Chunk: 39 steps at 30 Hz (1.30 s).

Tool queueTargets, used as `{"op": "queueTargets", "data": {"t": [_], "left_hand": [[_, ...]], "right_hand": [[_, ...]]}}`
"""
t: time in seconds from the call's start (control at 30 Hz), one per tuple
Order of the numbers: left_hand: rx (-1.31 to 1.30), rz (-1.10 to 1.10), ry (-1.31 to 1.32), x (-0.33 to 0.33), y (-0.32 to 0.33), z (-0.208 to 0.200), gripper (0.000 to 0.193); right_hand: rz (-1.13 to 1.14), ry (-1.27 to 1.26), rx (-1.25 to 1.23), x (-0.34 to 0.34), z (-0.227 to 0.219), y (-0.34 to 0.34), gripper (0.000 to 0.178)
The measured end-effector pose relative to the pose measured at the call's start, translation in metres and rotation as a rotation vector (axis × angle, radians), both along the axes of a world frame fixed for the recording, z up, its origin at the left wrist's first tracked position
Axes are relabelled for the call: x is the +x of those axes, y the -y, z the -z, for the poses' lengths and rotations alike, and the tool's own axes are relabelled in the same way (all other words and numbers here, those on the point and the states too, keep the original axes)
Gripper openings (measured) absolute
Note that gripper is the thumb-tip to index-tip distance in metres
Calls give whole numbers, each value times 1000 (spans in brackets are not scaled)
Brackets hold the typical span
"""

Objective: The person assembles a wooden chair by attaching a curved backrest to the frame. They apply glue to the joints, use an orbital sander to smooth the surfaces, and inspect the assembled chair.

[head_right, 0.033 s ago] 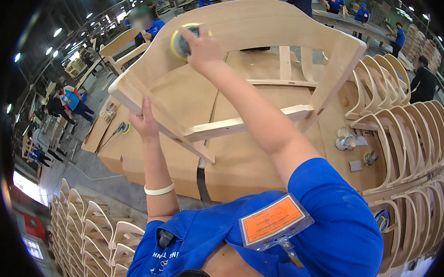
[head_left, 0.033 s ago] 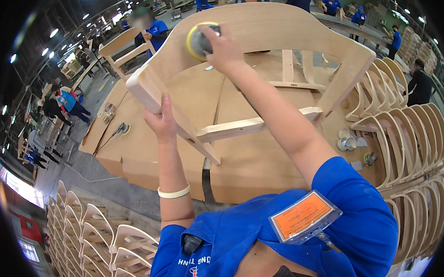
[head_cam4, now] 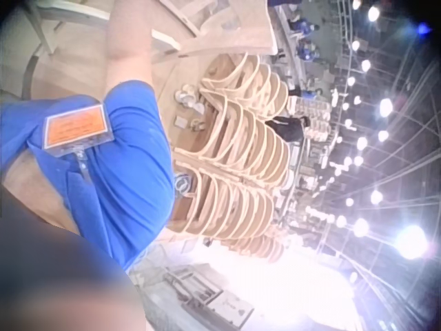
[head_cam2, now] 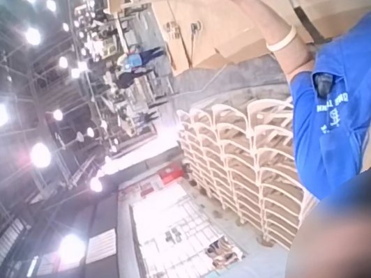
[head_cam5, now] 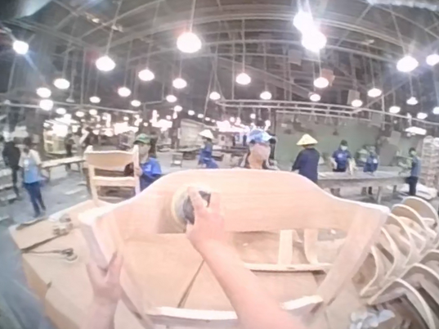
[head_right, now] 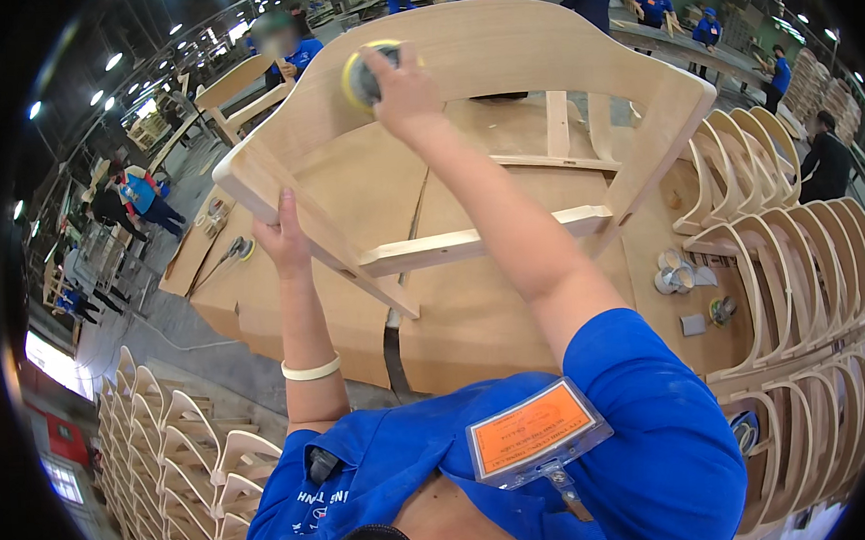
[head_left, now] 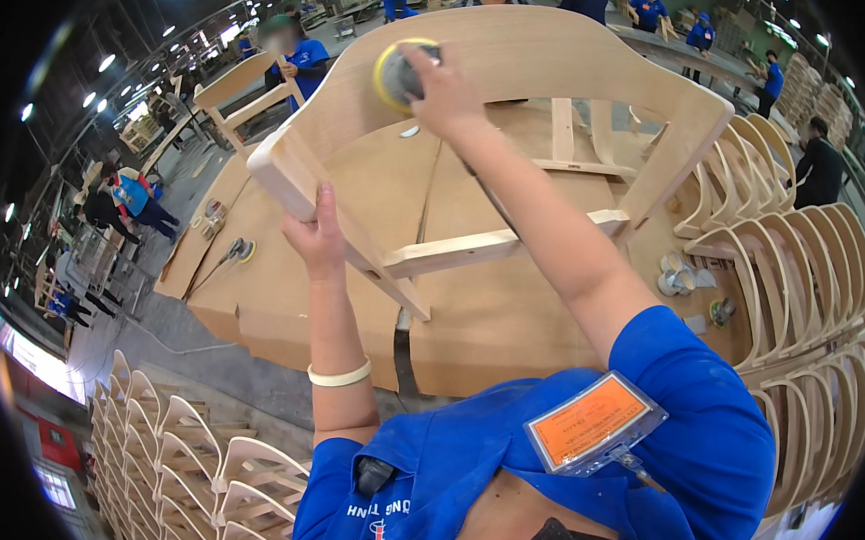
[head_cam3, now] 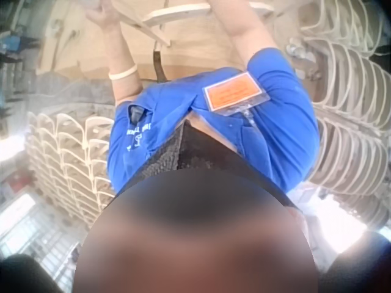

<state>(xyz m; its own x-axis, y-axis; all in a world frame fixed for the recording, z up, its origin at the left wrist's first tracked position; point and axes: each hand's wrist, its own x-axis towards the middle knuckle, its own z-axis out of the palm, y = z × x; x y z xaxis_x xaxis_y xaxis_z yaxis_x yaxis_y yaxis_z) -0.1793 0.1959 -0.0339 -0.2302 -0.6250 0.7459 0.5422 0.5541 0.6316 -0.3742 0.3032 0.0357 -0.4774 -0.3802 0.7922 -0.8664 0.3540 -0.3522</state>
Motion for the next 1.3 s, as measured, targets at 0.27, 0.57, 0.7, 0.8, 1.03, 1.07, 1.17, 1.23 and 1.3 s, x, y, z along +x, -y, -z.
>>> {"op": "queueTargets", "data": {"t": [0.27,0.57,0.7,0.8,1.03,1.07,1.17,1.23,1.3], "left_hand": [[-11,-22,-6,-4,9,-1,22],[-27,0,-28,-26,23,-1,25],[103,131,22,-45,54,7,22],[70,-166,268,-65,69,11,27],[-61,-188,102,-70,55,-14,32],[-56,-185,71,-69,51,-18,32],[-35,-235,161,-81,58,-21,33],[0,-246,217,-89,74,-9,34],[26,-180,210,-102,97,7,35]], "right_hand": [[441,20,-154,-82,-31,-77,71],[487,111,-34,-80,9,-101,74],[197,117,119,-62,35,-85,64],[-71,-78,-62,-26,59,-98,79],[-389,371,291,39,157,-235,76],[-384,438,346,38,176,-260,75],[-281,631,465,23,238,-332,75],[-128,732,513,17,280,-384,75],[29,805,537,-1,318,-421,75]]}}
